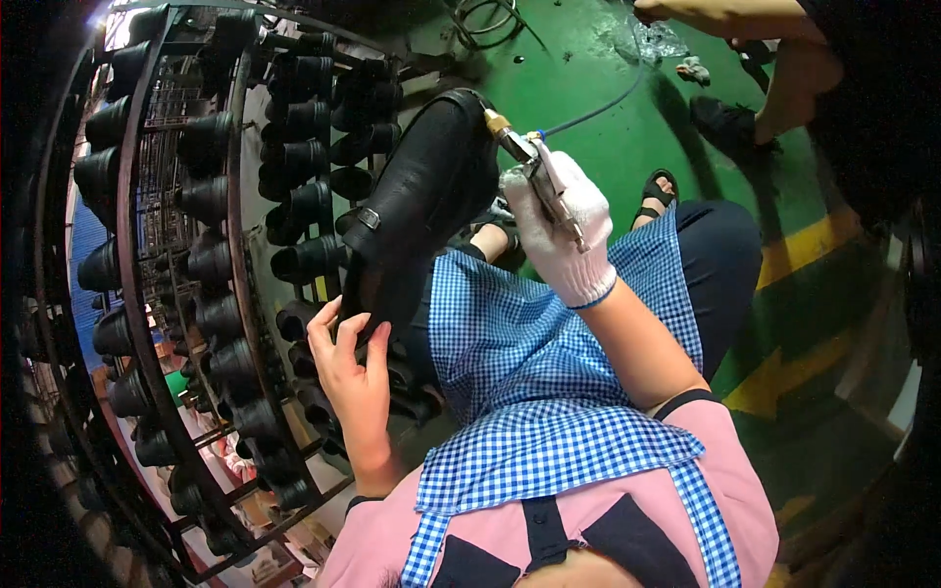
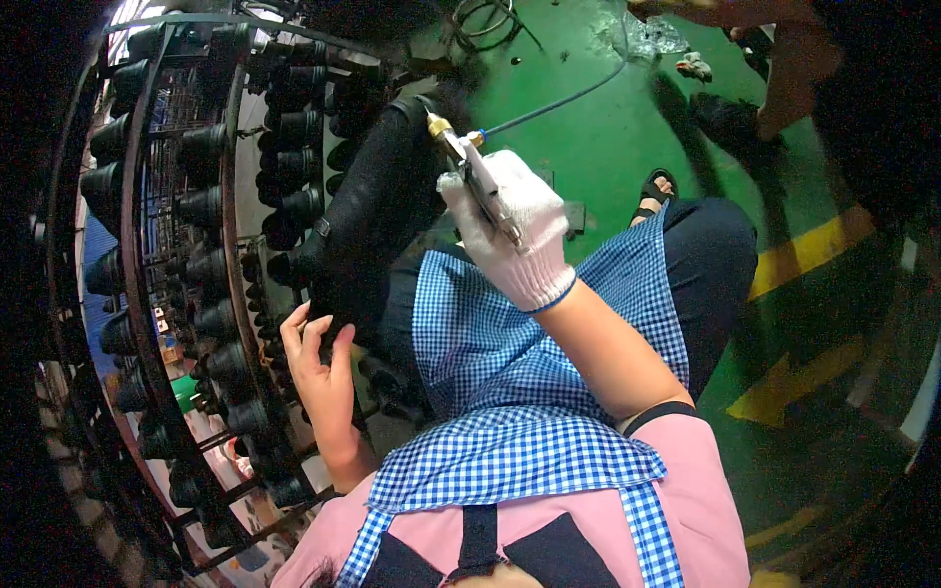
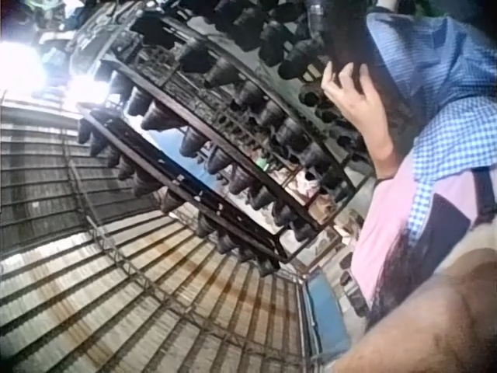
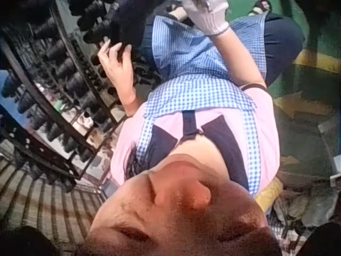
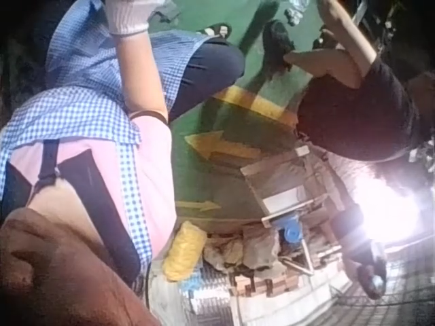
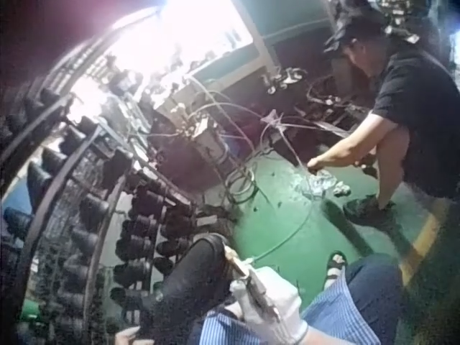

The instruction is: Applying a spray or cleaning solution to black shoes on a manufacturing line.

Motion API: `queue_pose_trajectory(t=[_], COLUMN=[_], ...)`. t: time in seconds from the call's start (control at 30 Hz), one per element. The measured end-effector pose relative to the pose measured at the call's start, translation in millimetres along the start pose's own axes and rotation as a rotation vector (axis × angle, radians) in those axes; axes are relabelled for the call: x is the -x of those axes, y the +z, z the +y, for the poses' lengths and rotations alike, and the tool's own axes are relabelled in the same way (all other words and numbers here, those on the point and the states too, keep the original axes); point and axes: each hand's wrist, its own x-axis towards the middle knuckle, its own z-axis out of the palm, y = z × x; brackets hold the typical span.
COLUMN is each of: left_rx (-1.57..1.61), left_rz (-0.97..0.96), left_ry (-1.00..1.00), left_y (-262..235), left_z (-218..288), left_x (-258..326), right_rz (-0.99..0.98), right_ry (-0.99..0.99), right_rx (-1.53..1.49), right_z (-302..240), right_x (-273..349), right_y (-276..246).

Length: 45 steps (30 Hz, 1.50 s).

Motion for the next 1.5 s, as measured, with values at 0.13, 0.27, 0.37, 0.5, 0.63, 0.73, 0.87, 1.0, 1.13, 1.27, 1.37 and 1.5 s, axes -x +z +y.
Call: queue_pose_trajectory(t=[0.13, 0.27, 0.37, 0.5, 0.63, 0.73, 0.87, 1.0, 1.13, 1.27, 1.37, 1.5], left_rx=[0.001, 0.059, 0.086, 0.086, 0.121, 0.114, 0.124, 0.148, 0.109, 0.158, 0.386, 0.873], left_rz=[0.001, -0.009, -0.027, -0.019, -0.033, -0.032, -0.028, -0.042, -0.017, -0.026, -0.311, -0.489], left_ry=[0.018, 0.023, 0.015, 0.024, 0.006, -0.001, 0.006, -0.008, 0.014, 0.058, -0.025, -0.212], left_y=[3, 7, 10, 10, 12, 14, 17, 12, -6, -20, -7, 1], left_z=[3, 11, 13, 12, 13, 10, 4, 2, -1, 5, 4, 8], left_x=[3, 6, 8, 8, 6, 5, 2, 1, -13, -34, -60, -94], right_rz=[-0.051, -0.098, -0.211, -0.242, -0.382, -0.476, -0.609, -0.376, -0.311, -0.389, -0.369, -0.724], right_ry=[-0.02, -0.046, -0.004, -0.004, -0.108, -0.018, -0.067, 0.094, 0.273, 0.488, 0.173, 0.265], right_rx=[0.025, 0.045, 0.022, 0.013, -0.007, -0.019, -0.012, -0.196, -0.083, -0.017, -0.057, -0.037], right_z=[-3, -7, -14, -23, -31, -42, -40, -23, 9, 28, 42, 48], right_x=[8, 23, 35, 52, 76, 92, 109, 93, 68, 65, 75, 80], right_y=[3, 8, 4, 2, -2, -12, -23, -33, -32, -13, 11, 26])
